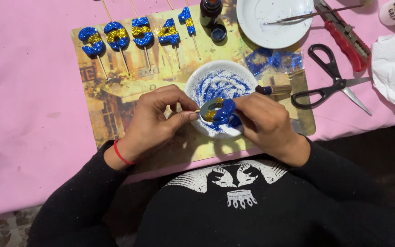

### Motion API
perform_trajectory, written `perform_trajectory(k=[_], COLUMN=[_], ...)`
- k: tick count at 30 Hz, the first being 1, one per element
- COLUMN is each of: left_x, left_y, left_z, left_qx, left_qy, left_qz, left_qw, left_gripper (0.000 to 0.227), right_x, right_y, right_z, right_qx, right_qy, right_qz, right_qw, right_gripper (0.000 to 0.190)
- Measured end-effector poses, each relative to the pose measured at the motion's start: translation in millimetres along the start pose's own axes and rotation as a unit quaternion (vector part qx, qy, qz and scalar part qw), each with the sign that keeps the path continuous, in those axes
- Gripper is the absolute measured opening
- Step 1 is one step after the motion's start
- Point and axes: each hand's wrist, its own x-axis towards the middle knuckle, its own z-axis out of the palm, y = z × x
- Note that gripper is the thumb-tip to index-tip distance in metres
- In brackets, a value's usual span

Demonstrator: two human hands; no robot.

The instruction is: Applying blue glitter and gold paint to numeric birthday candles.

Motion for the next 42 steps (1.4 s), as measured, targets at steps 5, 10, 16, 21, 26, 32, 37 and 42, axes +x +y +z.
perform_trajectory(k=[5, 10, 16, 21, 26, 32, 37, 42], left_x=[-1, -3, -4, -7, -8, -9, -8, -7], left_y=[2, 5, 9, 8, 6, 7, 11, 10], left_z=[0, 3, 4, 6, 7, 6, 3, 3], left_qx=[-0.028, -0.113, -0.15, -0.163, -0.159, -0.167, -0.163, -0.162], left_qy=[-0.001, -0.026, -0.053, -0.064, -0.068, -0.07, -0.098, -0.099], left_qz=[-0.001, -0.029, -0.045, -0.057, -0.067, -0.082, -0.121, -0.114], left_qw=[1.0, 0.993, 0.986, 0.983, 0.983, 0.98, 0.974, 0.975], left_gripper=[0.01, 0.011, 0.01, 0.008, 0.007, 0.007, 0.011, 0.011], right_x=[-14, -5, -10, -2, -4, -12, -22, -19], right_y=[20, 12, 2, -6, -10, 13, 16, 14], right_z=[6, 3, 0, -7, -14, -9, -11, -12], right_qx=[-0.008, -0.037, -0.064, -0.071, -0.062, -0.088, -0.147, -0.061], right_qy=[0.009, -0.037, -0.023, -0.025, 0.033, 0.095, -0.016, 0.005], right_qz=[0.007, 0.005, 0.009, 0.014, 0.027, -0.102, -0.061, -0.051], right_qw=[1.0, 0.999, 0.998, 0.997, 0.997, 0.986, 0.987, 0.997], right_gripper=[0.011, 0.007, 0.005, 0.004, 0.019, 0.065, 0.075, 0.078])
